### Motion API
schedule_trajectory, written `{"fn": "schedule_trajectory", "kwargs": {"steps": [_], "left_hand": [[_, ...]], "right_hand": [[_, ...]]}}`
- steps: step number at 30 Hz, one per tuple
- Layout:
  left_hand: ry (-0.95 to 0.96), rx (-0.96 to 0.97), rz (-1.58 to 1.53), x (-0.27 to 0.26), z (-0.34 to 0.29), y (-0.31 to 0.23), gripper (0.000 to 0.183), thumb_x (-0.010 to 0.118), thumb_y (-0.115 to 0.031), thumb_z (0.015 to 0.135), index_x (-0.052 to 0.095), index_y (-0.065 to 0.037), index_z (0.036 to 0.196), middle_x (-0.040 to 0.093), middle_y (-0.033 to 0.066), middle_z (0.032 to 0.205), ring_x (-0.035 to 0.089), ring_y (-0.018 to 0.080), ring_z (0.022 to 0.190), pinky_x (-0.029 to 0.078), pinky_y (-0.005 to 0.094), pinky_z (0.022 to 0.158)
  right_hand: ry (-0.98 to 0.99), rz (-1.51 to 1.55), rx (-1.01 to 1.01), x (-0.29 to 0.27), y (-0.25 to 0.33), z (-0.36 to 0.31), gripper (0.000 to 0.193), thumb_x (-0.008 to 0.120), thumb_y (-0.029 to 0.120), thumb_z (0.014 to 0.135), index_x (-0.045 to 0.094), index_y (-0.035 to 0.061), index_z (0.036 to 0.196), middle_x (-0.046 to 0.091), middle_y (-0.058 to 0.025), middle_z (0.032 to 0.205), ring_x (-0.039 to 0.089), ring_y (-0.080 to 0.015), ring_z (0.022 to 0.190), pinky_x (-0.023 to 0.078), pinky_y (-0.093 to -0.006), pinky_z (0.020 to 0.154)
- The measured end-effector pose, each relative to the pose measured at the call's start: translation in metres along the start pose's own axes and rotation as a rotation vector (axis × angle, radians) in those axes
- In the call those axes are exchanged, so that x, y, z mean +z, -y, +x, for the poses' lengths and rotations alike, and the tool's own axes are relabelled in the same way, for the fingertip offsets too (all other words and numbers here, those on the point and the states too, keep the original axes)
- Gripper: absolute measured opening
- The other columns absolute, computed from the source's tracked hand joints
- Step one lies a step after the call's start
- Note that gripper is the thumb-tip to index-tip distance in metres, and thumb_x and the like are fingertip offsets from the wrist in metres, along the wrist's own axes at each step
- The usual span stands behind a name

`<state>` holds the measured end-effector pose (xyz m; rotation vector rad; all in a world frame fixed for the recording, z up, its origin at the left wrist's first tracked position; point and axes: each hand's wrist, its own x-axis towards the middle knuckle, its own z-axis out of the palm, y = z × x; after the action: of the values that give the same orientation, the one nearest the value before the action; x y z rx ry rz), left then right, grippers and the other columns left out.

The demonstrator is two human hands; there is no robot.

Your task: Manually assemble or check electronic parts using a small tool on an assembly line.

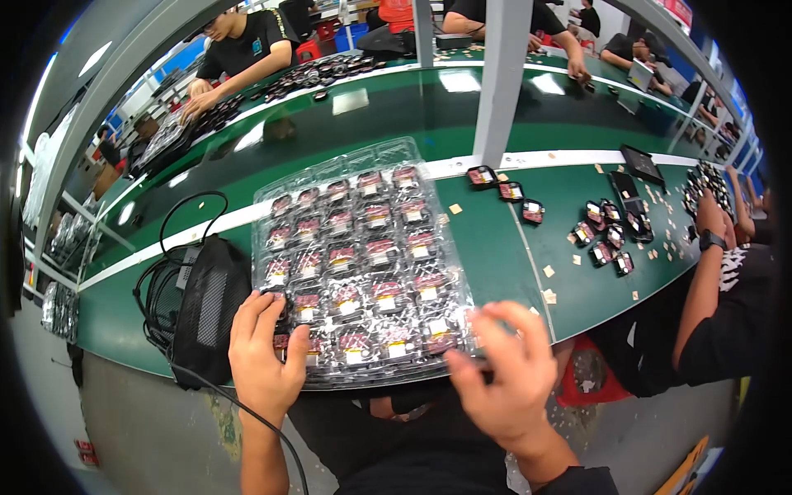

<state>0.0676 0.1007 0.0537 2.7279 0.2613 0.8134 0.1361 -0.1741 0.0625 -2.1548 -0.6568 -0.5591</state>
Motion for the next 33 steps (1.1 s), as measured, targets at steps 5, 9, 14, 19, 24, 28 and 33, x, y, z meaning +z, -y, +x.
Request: {"fn": "schedule_trajectory", "kwargs": {"steps": [5, 9, 14, 19, 24, 28, 33], "left_hand": [[-0.007, 0.069, -0.056, 0.003, 0.005, 0.007, 0.038, 0.075, -0.017, 0.082, 0.069, 0.007, 0.111, 0.066, 0.0223, 0.117, 0.061, 0.0434, 0.117, 0.048, 0.0485, 0.102], [0.016, 0.096, -0.055, 0.002, 0.010, 0.000, 0.038, 0.075, -0.017, 0.082, 0.069, 0.006, 0.111, 0.065, 0.0217, 0.118, 0.060, 0.0430, 0.116, 0.048, 0.0483, 0.102], [0.081, 0.054, 0.039, -0.006, 0.004, -0.005, 0.047, 0.074, -0.030, 0.088, 0.067, 0.005, 0.119, 0.061, 0.0224, 0.127, 0.055, 0.0450, 0.125, 0.043, 0.0510, 0.108], [0.019, 0.070, 0.112, -0.010, -0.002, -0.012, 0.059, 0.076, -0.044, 0.086, 0.067, 0.003, 0.121, 0.057, 0.0224, 0.133, 0.050, 0.0469, 0.131, 0.036, 0.0593, 0.112], [-0.121, 0.345, -0.151, -0.006, -0.023, -0.029, 0.053, 0.064, -0.050, 0.097, 0.069, -0.001, 0.117, 0.058, 0.0231, 0.129, 0.056, 0.0500, 0.124, 0.042, 0.0613, 0.107], [0.136, 0.489, -0.811, -0.005, -0.055, -0.063, 0.046, 0.083, -0.032, 0.087, 0.071, 0.003, 0.114, 0.065, 0.0214, 0.123, 0.068, 0.0370, 0.111, 0.058, 0.0469, 0.096], [0.291, -0.309, -1.696, 0.012, -0.105, -0.093, 0.072, 0.082, -0.015, 0.087, 0.047, 0.011, 0.144, 0.043, 0.0241, 0.148, 0.058, 0.0337, 0.128, 0.050, 0.0440, 0.108]], "right_hand": [[-0.056, -0.197, 0.227, 0.010, -0.071, 0.048, 0.044, 0.074, 0.018, 0.089, 0.065, 0.0035, 0.130, 0.059, -0.0187, 0.131, 0.068, -0.0388, 0.102, 0.058, -0.0452, 0.080], [0.034, -0.520, 0.351, 0.008, -0.132, 0.071, 0.048, 0.069, 0.033, 0.094, 0.062, 0.0089, 0.135, 0.057, -0.0174, 0.139, 0.067, -0.0420, 0.106, 0.055, -0.0482, 0.088], [0.127, -0.532, 0.341, 0.009, -0.139, 0.074, 0.040, 0.070, 0.032, 0.093, 0.067, 0.0090, 0.124, 0.064, -0.0172, 0.126, 0.068, -0.0408, 0.099, 0.055, -0.0485, 0.083], [0.175, -0.596, 0.381, -0.003, -0.108, 0.057, 0.027, 0.073, 0.026, 0.089, 0.069, 0.0052, 0.105, 0.070, -0.0129, 0.107, 0.069, -0.0392, 0.086, 0.055, -0.0481, 0.076], [-0.010, -0.295, 0.288, -0.019, -0.092, 0.030, 0.016, 0.075, 0.008, 0.079, 0.071, 0.0026, 0.094, 0.072, -0.0125, 0.101, 0.068, -0.0282, 0.075, 0.052, -0.0390, 0.065], [-0.078, 0.297, 0.227, -0.038, -0.040, -0.014, 0.039, 0.086, 0.006, 0.071, 0.065, -0.0007, 0.103, 0.073, -0.0206, 0.116, 0.062, -0.0067, 0.065, 0.050, -0.0244, 0.058], [0.377, 0.597, -0.024, -0.019, 0.004, -0.051, 0.052, 0.094, 0.020, 0.072, 0.059, 0.0044, 0.106, 0.073, -0.0225, 0.118, 0.074, -0.0183, 0.073, 0.059, -0.0251, 0.062]]}}
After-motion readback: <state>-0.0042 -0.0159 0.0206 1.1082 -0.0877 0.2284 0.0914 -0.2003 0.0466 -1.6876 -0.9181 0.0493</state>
